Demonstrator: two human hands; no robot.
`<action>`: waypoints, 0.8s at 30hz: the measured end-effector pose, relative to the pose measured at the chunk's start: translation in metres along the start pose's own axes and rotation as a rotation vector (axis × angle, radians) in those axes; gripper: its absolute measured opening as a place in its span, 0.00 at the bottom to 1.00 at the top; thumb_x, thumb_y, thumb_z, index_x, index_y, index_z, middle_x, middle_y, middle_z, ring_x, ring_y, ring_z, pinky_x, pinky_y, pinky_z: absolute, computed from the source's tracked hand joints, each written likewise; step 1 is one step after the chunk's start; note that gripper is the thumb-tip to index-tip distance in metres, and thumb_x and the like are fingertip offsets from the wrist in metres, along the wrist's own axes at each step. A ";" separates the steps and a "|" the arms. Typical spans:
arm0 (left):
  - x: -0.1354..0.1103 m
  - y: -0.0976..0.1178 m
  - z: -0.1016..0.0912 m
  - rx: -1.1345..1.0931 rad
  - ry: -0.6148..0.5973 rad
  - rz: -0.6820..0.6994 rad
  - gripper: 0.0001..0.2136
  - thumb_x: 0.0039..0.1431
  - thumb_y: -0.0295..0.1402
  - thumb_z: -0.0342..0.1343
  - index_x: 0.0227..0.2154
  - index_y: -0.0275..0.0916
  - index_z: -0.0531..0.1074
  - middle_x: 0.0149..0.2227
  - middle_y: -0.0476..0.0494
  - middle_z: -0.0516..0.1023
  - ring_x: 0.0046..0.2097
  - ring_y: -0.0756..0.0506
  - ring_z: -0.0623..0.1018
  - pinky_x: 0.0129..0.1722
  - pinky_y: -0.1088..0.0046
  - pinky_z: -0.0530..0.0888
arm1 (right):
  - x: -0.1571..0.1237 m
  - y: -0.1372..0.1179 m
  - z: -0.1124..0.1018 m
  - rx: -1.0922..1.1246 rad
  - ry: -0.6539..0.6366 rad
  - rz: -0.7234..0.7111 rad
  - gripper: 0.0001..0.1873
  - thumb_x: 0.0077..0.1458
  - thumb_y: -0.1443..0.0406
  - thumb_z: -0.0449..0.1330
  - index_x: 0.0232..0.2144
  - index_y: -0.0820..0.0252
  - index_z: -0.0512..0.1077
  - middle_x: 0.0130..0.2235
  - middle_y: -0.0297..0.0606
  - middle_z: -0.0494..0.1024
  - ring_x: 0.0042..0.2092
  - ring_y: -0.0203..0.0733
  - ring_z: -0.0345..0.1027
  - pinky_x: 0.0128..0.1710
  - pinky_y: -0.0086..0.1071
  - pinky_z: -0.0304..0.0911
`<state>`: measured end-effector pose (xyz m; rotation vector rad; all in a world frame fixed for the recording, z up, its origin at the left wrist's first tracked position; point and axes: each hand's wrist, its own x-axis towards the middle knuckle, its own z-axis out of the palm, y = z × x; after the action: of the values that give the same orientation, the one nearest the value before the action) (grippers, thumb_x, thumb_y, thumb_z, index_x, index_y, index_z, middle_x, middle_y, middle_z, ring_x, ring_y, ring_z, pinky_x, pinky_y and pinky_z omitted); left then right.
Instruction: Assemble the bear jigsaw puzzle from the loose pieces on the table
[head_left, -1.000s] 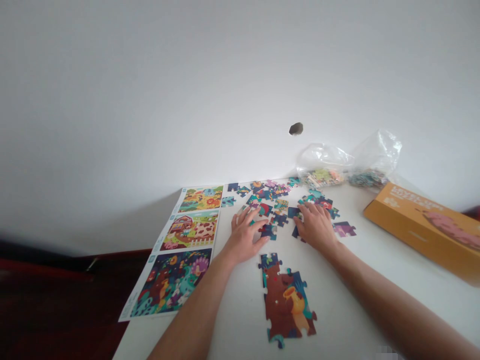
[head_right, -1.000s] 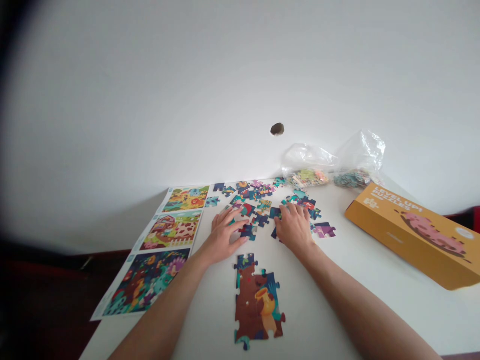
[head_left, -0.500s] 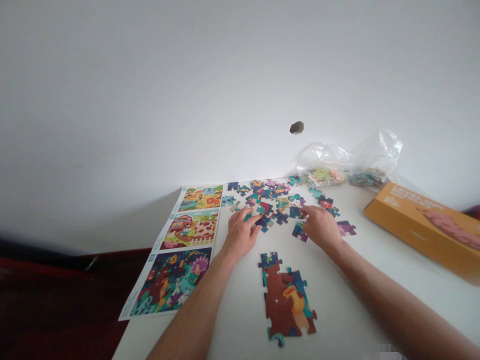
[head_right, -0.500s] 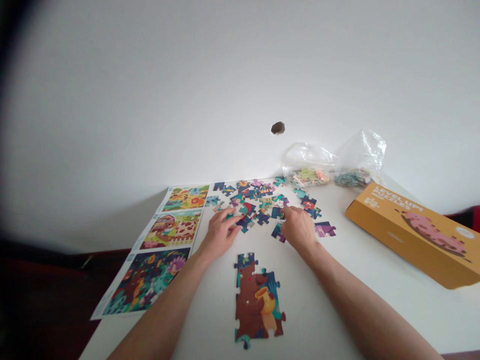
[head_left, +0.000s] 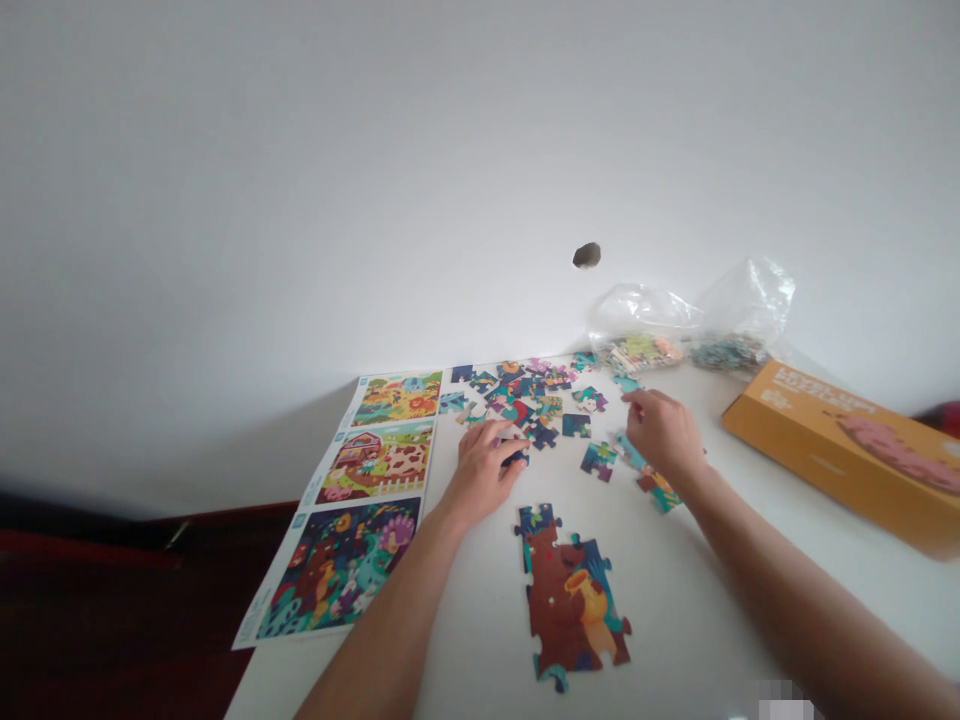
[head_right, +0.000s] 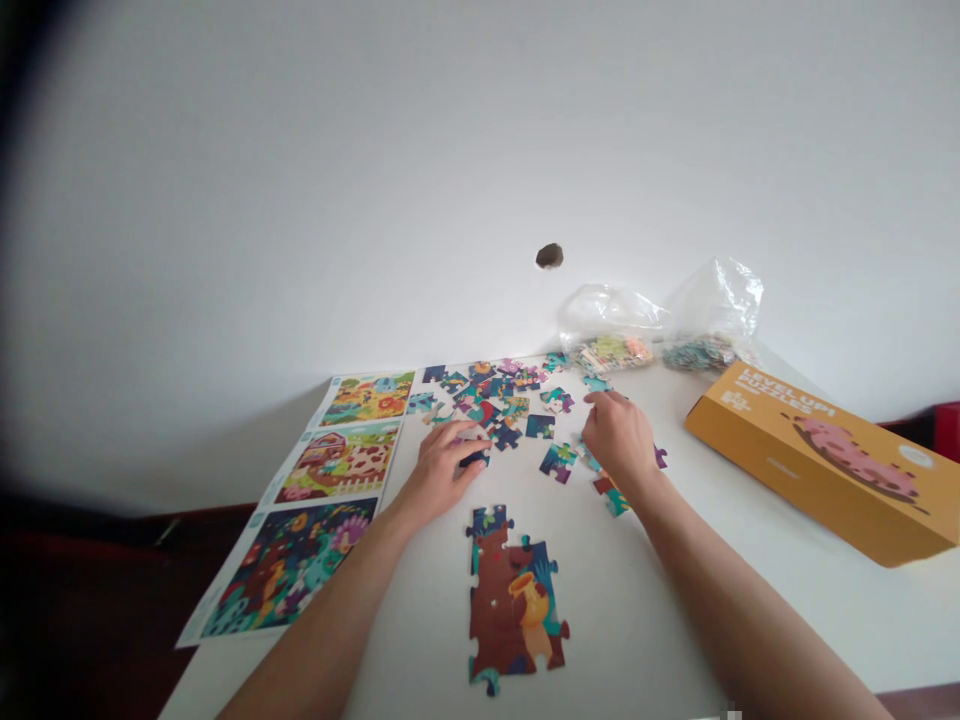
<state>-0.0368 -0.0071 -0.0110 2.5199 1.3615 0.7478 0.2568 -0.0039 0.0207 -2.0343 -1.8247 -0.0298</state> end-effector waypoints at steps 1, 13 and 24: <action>0.000 -0.001 0.001 0.001 0.005 -0.008 0.13 0.61 0.31 0.57 0.47 0.49 0.77 0.55 0.43 0.69 0.59 0.39 0.67 0.61 0.51 0.64 | 0.003 0.007 -0.004 -0.045 -0.012 0.090 0.17 0.60 0.68 0.50 0.45 0.58 0.76 0.44 0.45 0.78 0.42 0.48 0.73 0.41 0.35 0.64; 0.000 -0.004 0.003 0.001 0.016 -0.020 0.13 0.61 0.32 0.57 0.47 0.49 0.77 0.55 0.44 0.70 0.58 0.39 0.68 0.61 0.52 0.65 | 0.009 0.019 0.016 0.195 -0.119 -0.090 0.16 0.60 0.63 0.53 0.45 0.57 0.78 0.37 0.41 0.81 0.38 0.45 0.75 0.41 0.34 0.65; 0.001 -0.001 0.001 -0.006 0.007 -0.030 0.13 0.61 0.31 0.57 0.47 0.49 0.77 0.55 0.44 0.70 0.58 0.40 0.68 0.61 0.52 0.64 | 0.009 0.028 0.031 0.083 -0.154 -0.152 0.26 0.53 0.47 0.62 0.48 0.56 0.76 0.42 0.45 0.72 0.45 0.51 0.69 0.50 0.42 0.63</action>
<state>-0.0370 -0.0051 -0.0115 2.4891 1.3941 0.7545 0.2769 0.0122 -0.0129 -1.8836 -2.0355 0.1607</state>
